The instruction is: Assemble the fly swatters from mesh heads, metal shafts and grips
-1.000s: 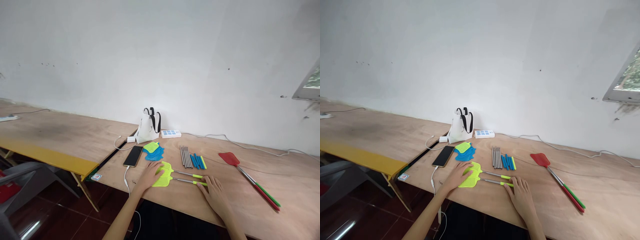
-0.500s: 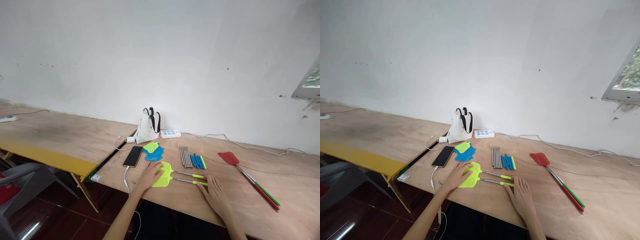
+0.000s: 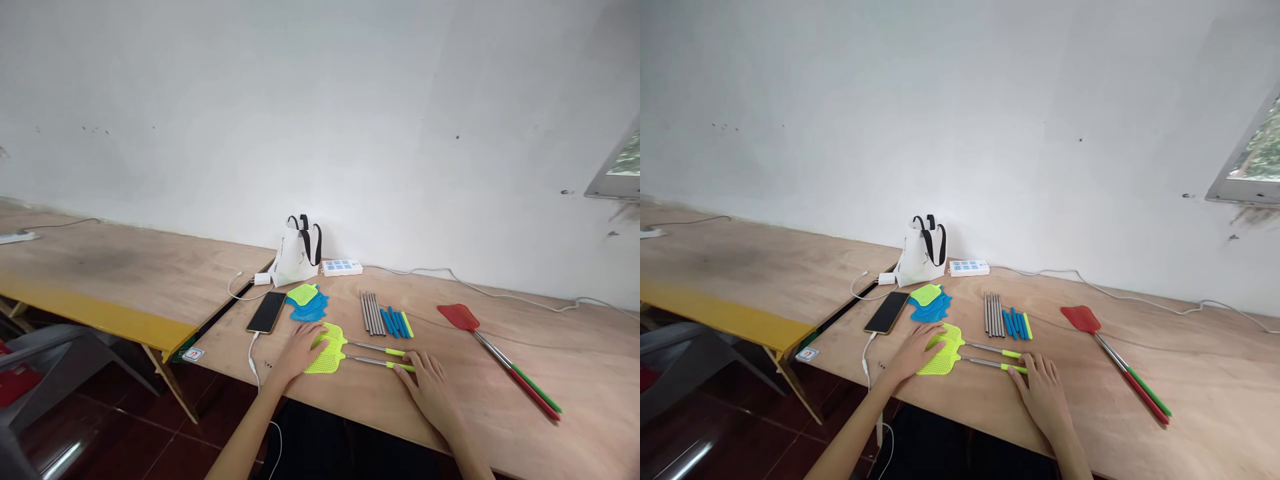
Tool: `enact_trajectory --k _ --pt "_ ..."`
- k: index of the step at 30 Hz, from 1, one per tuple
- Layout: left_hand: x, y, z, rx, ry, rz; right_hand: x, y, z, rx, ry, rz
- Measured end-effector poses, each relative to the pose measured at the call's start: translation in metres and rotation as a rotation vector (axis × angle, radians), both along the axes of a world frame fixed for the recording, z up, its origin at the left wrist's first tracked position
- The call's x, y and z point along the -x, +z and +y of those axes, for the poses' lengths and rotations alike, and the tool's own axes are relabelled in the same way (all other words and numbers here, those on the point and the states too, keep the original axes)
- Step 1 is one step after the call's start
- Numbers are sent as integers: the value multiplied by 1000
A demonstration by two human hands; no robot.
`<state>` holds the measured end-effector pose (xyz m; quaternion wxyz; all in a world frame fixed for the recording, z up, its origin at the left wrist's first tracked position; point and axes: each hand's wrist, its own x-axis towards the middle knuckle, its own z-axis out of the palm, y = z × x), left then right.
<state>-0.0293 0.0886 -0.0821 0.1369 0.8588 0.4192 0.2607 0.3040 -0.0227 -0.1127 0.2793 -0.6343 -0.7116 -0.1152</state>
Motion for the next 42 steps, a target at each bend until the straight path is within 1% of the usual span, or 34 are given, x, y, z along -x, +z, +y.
enact_trajectory --k 6,12,20,26,33,42 --pt "0 -1 0 -7 -7 -7 -2 -4 1 -20 -15 21" --pt "0 -4 2 -22 -5 -8 0 0 1 5 1 26" --pt "0 1 -1 -7 -4 -7 -1 -1 1 25 8 18" --pt "0 0 -1 -10 -6 -15 -2 -3 1 -12 -22 26" --pt "0 1 -1 -13 -14 -24 -2 -2 1 31 -6 24" --pt "0 1 -1 0 -10 -19 -2 -2 1 14 -9 24"
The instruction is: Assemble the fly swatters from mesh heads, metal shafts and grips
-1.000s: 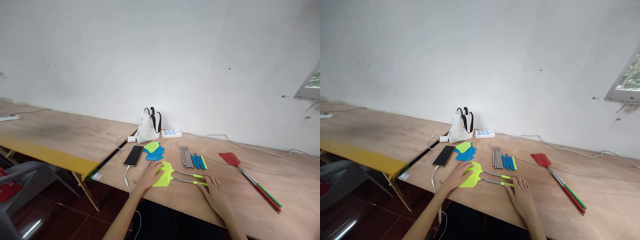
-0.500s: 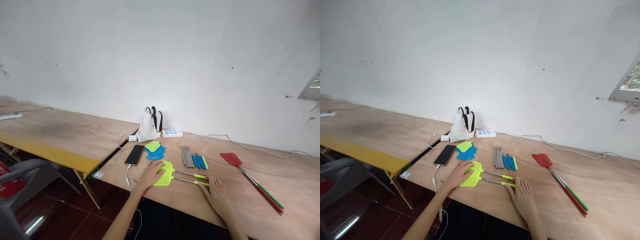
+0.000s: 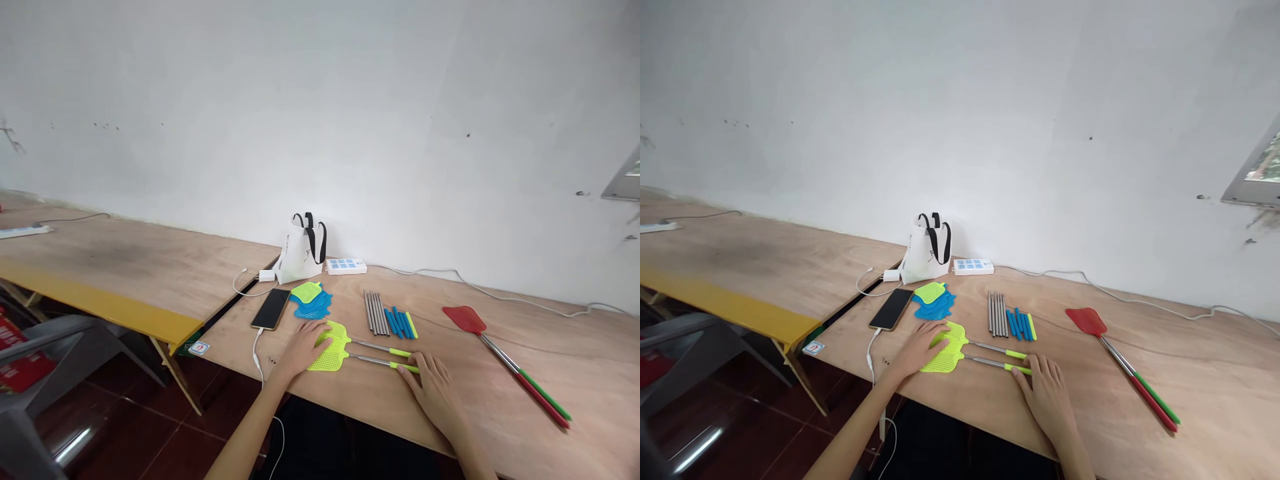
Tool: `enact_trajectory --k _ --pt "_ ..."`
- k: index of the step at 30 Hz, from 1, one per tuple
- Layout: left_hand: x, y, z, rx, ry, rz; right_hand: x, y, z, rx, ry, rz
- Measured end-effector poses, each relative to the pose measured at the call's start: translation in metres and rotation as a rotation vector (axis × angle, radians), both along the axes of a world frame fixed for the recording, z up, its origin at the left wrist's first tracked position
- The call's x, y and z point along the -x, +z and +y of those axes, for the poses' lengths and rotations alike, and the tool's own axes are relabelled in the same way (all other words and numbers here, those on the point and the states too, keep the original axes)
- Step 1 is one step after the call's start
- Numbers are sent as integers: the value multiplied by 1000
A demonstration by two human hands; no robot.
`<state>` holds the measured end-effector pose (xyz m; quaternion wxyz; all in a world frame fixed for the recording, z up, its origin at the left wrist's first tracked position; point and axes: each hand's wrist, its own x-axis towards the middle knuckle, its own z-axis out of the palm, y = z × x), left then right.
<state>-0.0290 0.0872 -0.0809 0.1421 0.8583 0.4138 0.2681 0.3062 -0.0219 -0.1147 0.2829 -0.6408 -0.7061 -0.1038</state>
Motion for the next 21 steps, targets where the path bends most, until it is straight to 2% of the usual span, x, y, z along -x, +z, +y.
enact_trajectory --k 14,21 --pt "0 0 0 -11 -8 -20 0 1 -1 31 7 2" --pt "0 1 -1 2 -12 -29 0 0 0 -10 11 -4"
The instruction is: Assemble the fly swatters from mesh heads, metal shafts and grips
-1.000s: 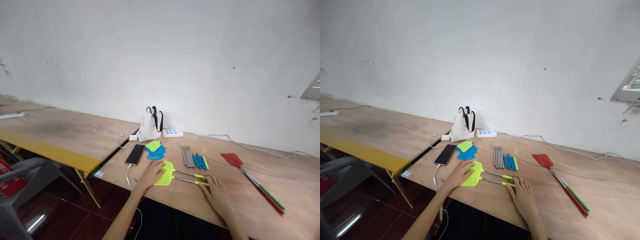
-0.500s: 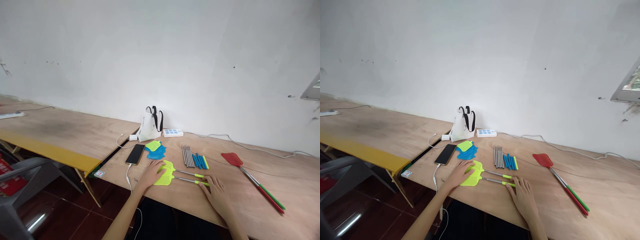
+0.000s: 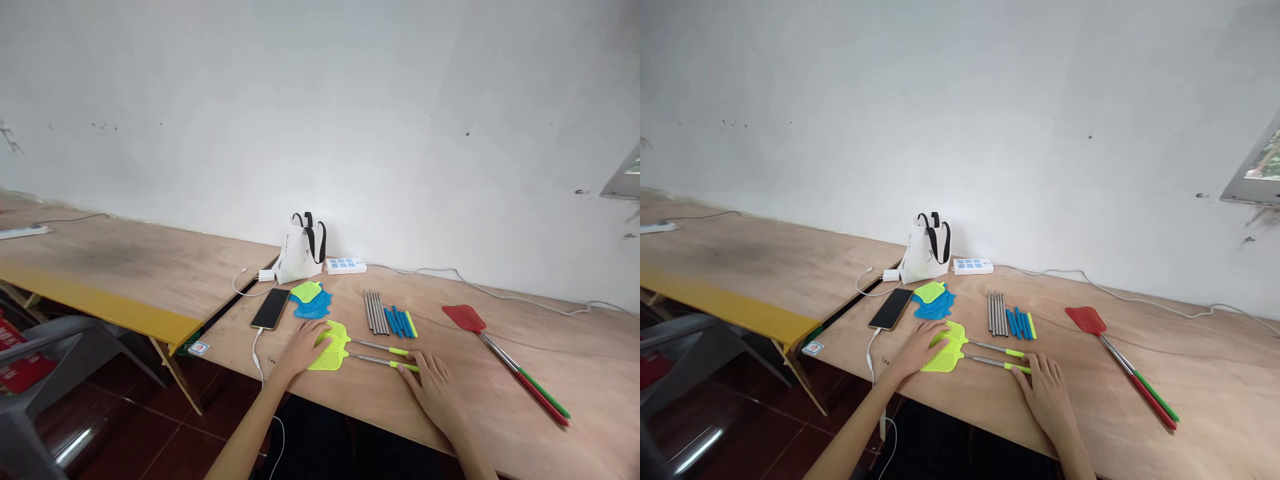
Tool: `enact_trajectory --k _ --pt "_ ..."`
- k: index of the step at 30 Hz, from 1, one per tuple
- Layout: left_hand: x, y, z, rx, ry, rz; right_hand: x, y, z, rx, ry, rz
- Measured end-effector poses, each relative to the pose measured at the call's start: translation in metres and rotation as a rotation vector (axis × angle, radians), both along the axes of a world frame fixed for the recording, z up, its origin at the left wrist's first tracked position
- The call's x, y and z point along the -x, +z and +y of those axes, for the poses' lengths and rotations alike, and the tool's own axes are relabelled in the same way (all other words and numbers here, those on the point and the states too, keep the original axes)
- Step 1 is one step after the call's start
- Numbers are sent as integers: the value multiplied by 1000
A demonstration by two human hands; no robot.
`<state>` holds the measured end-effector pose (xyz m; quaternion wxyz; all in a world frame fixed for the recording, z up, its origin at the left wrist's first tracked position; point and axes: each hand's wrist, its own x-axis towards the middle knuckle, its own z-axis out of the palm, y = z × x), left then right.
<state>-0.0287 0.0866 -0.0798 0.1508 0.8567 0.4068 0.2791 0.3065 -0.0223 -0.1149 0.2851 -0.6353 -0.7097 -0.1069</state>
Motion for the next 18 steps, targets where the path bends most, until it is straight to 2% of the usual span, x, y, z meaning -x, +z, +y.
enact_trajectory --k 13,18 --pt "1 -4 2 -14 2 5 -1 -2 1 -29 -15 22" --pt "1 -5 3 -19 6 10 2 3 -1 23 8 26"
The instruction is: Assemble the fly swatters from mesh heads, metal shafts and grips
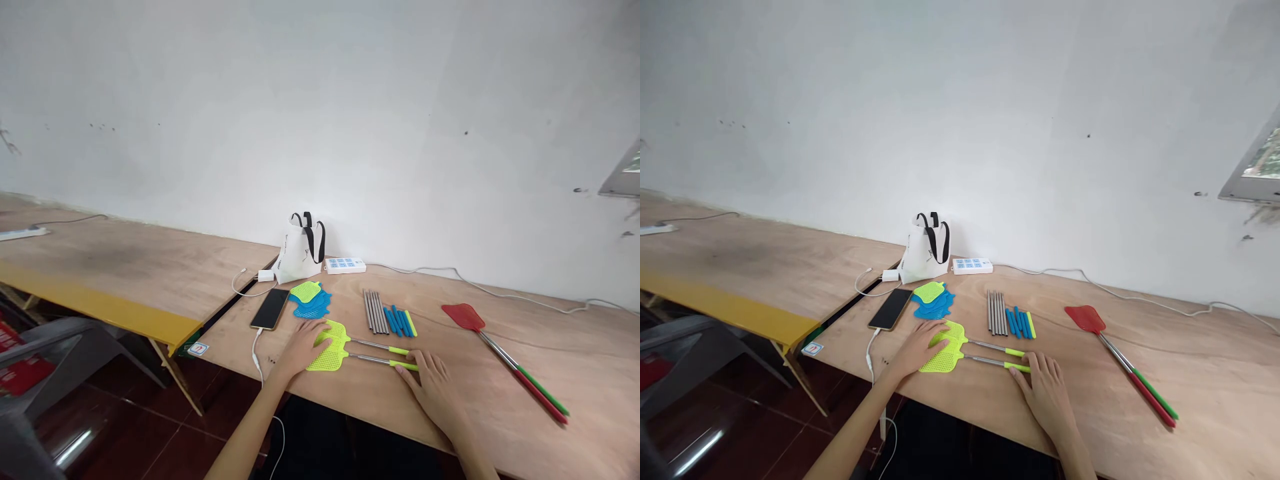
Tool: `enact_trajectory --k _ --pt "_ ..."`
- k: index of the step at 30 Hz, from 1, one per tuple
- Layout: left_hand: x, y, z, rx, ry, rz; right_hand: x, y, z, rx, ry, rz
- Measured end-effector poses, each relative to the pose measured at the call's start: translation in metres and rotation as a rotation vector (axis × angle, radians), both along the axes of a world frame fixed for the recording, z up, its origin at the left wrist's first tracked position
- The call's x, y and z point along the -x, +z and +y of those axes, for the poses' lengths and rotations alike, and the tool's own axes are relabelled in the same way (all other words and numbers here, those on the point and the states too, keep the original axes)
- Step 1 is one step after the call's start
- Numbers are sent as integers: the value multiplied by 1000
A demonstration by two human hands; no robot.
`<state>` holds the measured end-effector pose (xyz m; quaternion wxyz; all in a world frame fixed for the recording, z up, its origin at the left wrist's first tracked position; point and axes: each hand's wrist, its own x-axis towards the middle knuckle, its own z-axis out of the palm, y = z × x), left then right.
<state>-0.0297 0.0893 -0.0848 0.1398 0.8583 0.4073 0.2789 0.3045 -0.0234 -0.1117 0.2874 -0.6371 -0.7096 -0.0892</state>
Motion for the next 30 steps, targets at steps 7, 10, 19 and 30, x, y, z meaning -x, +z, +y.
enact_trajectory --k 7,10,19,30 --pt "-1 1 -1 17 -2 8 1 3 0 85 99 112" --pt "-1 1 0 17 -5 10 2 3 -1 84 106 119" --pt "-1 2 -1 33 -32 5 15 4 0 23 169 -58" --pt "-1 3 -1 75 -6 -21 18 7 -2 -67 123 -102"
